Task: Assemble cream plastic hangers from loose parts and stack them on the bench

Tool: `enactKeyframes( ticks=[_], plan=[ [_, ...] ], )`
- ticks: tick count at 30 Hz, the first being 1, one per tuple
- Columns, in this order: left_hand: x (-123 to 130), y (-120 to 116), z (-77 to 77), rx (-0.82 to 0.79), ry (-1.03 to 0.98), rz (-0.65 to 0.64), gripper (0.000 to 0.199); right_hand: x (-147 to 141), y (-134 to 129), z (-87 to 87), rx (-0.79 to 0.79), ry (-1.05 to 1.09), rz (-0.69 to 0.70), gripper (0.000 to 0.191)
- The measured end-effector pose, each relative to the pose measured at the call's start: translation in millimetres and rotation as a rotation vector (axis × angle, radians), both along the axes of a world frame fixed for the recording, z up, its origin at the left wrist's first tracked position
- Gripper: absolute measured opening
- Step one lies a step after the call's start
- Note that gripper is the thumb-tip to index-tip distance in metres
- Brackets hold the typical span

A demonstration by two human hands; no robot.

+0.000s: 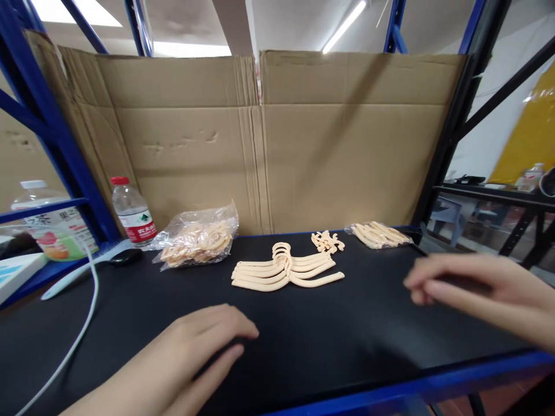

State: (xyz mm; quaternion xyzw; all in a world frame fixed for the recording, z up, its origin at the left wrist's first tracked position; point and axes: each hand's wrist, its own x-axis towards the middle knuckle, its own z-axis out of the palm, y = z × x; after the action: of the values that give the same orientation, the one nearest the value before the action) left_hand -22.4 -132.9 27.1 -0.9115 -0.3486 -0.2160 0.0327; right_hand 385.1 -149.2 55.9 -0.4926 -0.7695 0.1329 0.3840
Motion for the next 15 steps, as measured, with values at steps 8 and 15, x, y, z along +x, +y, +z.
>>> enactKeyframes(
  ticks=[8, 15],
  plan=[
    [18, 66, -4.2, 0.080, 0.160, 0.105, 0.026, -43, 137, 8.5, 0.001, -0.279, -0.075, 0.021],
    [22, 78, -24.1, 0.055, 0.234, 0.141, 0.026, -50, 205, -14.4, -0.178, -0.490, -0.367, 0.037]
  ],
)
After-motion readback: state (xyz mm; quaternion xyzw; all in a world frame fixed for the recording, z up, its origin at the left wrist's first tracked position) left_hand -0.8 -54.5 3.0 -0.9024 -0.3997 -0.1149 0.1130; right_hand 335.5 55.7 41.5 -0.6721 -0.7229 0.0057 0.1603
